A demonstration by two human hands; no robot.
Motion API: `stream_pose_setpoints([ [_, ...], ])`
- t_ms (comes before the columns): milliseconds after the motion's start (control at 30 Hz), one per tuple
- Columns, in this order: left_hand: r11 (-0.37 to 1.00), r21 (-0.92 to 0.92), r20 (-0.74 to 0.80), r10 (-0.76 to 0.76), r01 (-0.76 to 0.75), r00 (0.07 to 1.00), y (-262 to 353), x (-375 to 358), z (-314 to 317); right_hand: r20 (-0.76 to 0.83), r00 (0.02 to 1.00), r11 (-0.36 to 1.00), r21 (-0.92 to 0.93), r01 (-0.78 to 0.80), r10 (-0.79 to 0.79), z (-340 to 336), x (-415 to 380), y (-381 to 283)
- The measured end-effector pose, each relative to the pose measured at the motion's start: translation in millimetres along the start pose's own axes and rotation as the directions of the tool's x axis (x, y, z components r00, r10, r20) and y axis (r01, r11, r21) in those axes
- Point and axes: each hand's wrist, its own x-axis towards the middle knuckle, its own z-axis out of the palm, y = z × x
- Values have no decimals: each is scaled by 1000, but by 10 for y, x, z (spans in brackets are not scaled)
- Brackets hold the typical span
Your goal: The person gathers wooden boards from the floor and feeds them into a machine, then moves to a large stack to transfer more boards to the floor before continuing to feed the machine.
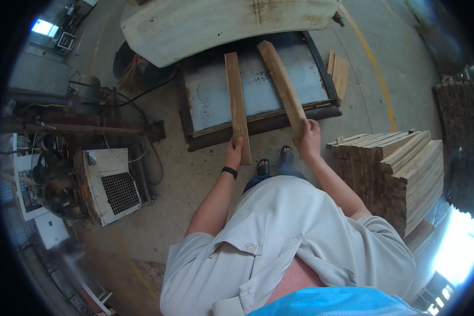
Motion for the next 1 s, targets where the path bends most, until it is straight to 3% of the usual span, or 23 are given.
stream_pose_setpoints([
  [67, 1000, 28, 1, -6, 6, 1000, -47, 30, 38, 88, 996, 995, -89, 41, -33, 166, -1, 40],
  [133, 998, 54, -33, 35, -33, 999, -72, 25, 66, 156, 966, 968, -111, 225, -206, 265, 9, -23],
  [167, 998, 61, -28, 29, -27, 999, -91, 14, 84, 220, 951, 962, -118, 248, -218, 292, 3, -34],
  [267, 996, 74, -152, 54, -43, 987, -83, -35, 131, 279, 913, 948, -26, 317, -298, 228, 13, -72],
  [333, 946, 294, -98, 175, -139, 980, -124, -45, 131, 340, 892, 939, -65, 337, -297, 47, 47, -102],
  [367, 946, 295, -100, 171, -135, 980, -131, -69, 144, 400, 867, 925, -105, 364, -296, -9, 69, -87],
  [433, 865, 478, -77, 213, -151, 974, -5, -171, 191, 377, 855, 898, -115, 425, -356, 21, 186, 31],
  [467, 867, 477, -91, 209, -141, 974, 64, -201, 191, 350, 838, 865, -126, 485, -419, 56, 276, 79],
  [567, 943, 324, -46, 89, -69, 995, 152, -250, 122, 296, 835, 848, -125, 515, -464, 185, 707, 98],
  [600, 999, -45, 13, -16, 17, 1000, 130, -290, 74, 301, 830, 845, -118, 522, -470, 196, 883, 54],
  [633, 907, -401, 104, -91, 125, 990, 110, -324, 24, 308, 833, 847, -129, 515, -459, 176, 1073, -19],
  [667, 907, -403, 92, -95, 124, 991, 174, -362, -44, 315, 836, 849, -139, 509, -450, 201, 1272, -73],
  [733, 474, -751, 533, 22, 460, 846, 432, -482, -181, 296, 847, 807, -282, 519, -442, 463, 1713, -38],
  [767, 474, -755, 522, 19, 452, 853, 514, -517, -181, 300, 842, 806, -272, 527, -449, 481, 1898, -107],
  [833, 139, -829, 559, 245, 542, 792, 628, -544, -126, 259, 869, 858, -198, 475, -421, 396, 2208, -303],
  [867, 139, -835, 550, 246, 533, 798, 661, -556, -120, 262, 865, 855, -192, 482, -429, 400, 2293, -381],
  [933, -123, -788, 527, 371, 603, 765, 694, -573, -109, 321, 855, 859, -185, 478, -407, 433, 2397, -470],
  [1000, -138, -809, 506, 329, 571, 797, 684, -581, -103, 281, 866, 847, -232, 479, -413, 485, 2434, -517],
])
